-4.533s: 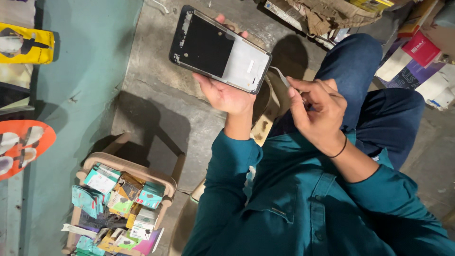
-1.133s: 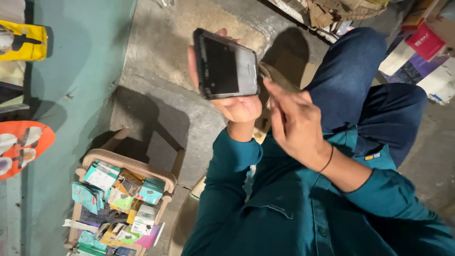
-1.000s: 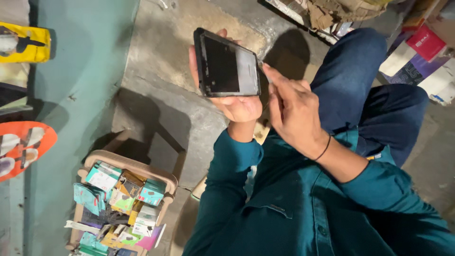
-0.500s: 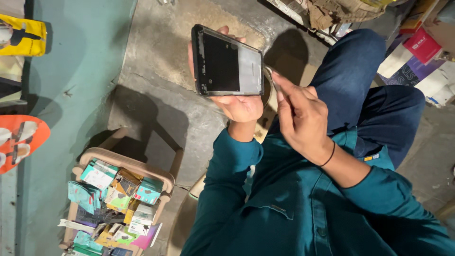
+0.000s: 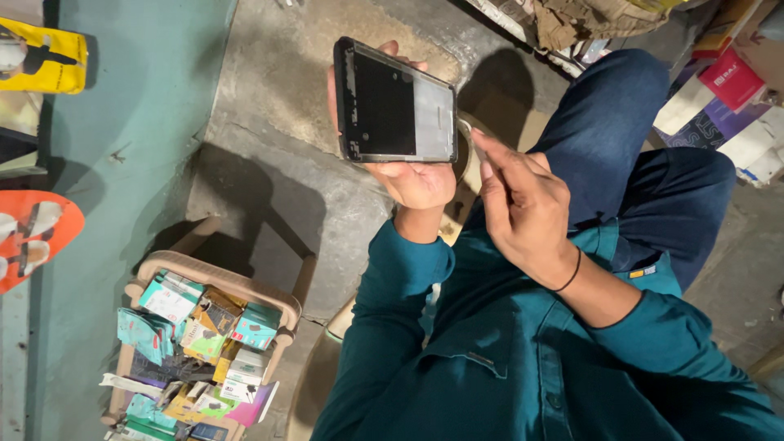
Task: The person uses a metal prying tool to carefully separate the screen assembly from the phone frame. They work along the edges, prying and lifting the screen to release adhesive or clips, then place the phone on a nearby surface.
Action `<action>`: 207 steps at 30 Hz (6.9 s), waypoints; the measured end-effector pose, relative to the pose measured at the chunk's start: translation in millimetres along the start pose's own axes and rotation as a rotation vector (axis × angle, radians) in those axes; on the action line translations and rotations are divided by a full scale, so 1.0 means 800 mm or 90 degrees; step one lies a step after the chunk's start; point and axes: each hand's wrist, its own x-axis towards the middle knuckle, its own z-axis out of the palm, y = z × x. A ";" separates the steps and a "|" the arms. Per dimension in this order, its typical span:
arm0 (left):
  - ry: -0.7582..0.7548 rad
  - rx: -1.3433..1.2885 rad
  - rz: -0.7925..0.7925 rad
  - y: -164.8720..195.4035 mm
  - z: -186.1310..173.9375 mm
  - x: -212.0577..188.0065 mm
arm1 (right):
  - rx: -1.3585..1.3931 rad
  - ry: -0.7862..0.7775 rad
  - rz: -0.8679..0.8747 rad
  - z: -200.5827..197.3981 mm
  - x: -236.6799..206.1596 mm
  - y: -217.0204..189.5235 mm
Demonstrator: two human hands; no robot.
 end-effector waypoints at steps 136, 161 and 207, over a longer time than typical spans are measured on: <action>-0.015 0.061 -0.030 0.007 0.004 -0.006 | -0.075 0.016 -0.130 0.005 0.019 0.027; -0.017 -0.144 -0.111 -0.007 -0.004 -0.018 | -0.170 0.016 -0.268 0.002 0.025 0.057; -0.022 -0.160 -0.088 -0.022 -0.017 -0.011 | -0.204 0.006 -0.281 -0.014 0.006 0.078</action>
